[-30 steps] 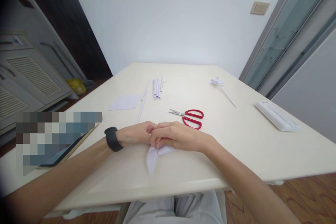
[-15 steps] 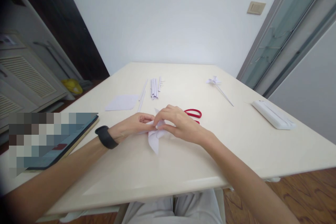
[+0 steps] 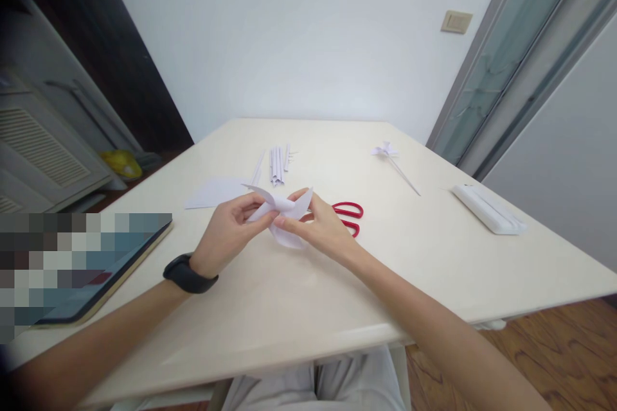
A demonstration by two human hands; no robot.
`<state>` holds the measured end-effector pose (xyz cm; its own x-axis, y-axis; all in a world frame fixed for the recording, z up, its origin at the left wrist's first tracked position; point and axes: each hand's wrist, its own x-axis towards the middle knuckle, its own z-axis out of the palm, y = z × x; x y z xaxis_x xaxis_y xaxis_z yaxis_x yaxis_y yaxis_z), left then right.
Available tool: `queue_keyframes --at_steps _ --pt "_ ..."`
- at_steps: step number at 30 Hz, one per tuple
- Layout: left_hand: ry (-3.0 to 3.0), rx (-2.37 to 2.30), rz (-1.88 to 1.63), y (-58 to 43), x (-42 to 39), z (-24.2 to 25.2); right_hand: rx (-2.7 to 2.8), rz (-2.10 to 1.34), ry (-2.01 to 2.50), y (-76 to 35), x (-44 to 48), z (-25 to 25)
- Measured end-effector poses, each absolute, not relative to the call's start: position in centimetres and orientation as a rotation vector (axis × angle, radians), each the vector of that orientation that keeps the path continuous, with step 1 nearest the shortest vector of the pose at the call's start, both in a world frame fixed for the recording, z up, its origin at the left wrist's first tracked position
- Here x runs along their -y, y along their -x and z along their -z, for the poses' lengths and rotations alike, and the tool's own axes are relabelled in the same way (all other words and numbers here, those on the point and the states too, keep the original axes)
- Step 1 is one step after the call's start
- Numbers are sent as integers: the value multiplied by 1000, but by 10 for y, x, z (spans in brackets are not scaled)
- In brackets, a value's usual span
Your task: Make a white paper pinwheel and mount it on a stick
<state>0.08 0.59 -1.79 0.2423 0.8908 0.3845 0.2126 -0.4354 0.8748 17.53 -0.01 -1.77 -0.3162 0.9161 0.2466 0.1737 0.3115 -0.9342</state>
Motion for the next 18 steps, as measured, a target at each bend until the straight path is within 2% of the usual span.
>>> queue_keyframes --at_steps 18 --pt "-1875 -1017 -1271 -3 0 17 1740 -983 911 -175 0 17"
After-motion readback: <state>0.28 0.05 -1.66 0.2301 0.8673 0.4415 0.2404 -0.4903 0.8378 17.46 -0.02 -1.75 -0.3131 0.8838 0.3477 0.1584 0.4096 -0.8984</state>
